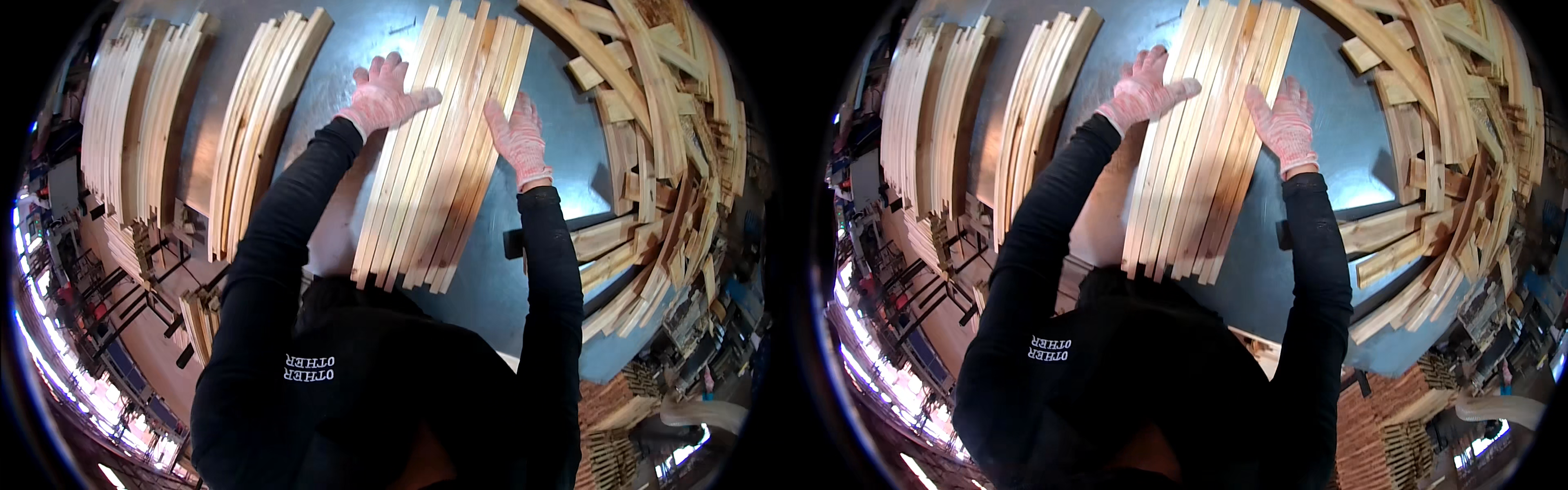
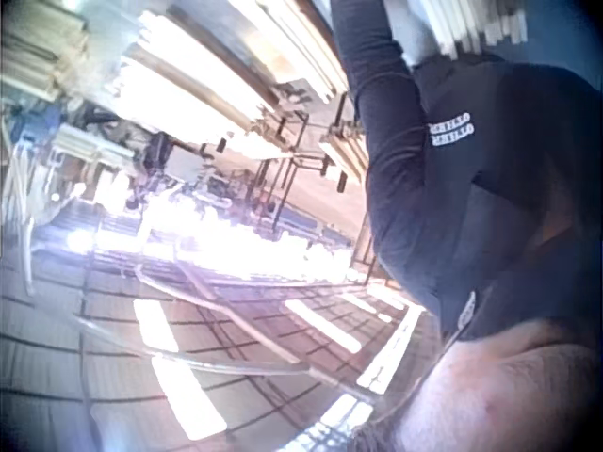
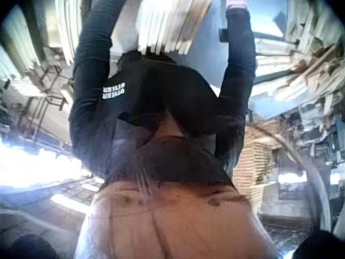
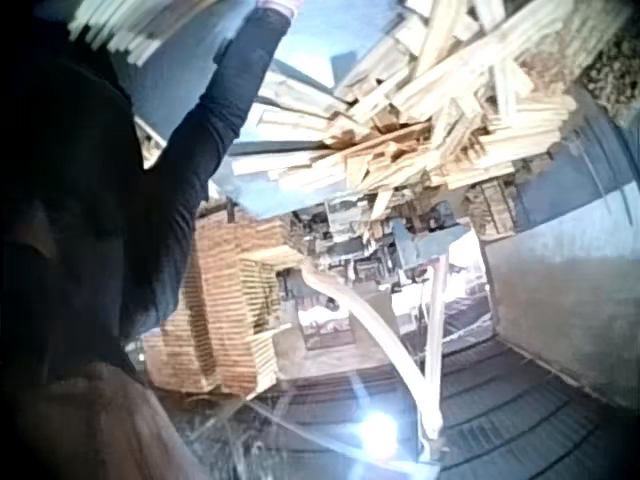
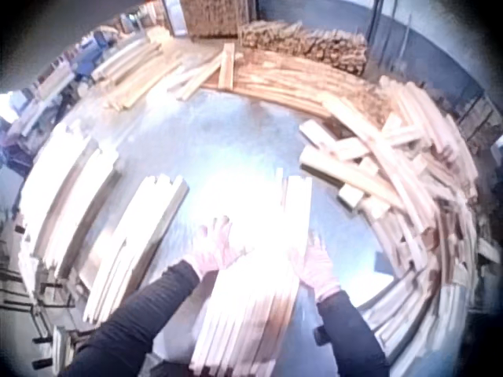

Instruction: The person repeatedly picks up wooden planks from a large pile on a metal table and stacks them into neat bundles. They handle the planks by hand, aligning them and moving the completed stacks to the side of the table. The task continues throughout the clip with the person clearing the disorganized pile.

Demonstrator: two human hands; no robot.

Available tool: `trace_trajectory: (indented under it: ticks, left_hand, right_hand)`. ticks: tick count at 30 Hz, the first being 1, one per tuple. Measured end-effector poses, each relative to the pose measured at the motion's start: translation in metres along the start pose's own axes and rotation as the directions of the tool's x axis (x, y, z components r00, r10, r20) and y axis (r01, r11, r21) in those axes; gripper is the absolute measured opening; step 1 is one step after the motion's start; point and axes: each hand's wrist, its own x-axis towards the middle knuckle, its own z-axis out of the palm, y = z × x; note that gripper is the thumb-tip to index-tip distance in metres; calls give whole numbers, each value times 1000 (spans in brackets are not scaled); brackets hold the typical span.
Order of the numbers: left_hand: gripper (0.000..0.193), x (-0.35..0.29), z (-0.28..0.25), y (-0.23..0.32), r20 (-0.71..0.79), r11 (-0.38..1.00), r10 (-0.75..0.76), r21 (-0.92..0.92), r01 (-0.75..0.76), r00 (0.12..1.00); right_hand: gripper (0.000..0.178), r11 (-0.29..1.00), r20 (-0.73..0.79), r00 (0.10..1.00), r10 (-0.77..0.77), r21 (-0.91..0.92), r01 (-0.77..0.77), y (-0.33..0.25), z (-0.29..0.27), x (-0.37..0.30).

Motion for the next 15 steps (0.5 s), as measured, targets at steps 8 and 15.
trace_trajectory:
  ticks: [8,15]
  left_hand:
    - [85,19,-142,35,-245,560,-34,-808,-184,969]
    - [76,32,-279,24,-251,-212,50,-949,-235,967]
  right_hand:
    - [64,435,-187,981,58,889,144,-102,-111,25]
    - [72,-179,-474,774,-421,879,441,-149,-242,62]
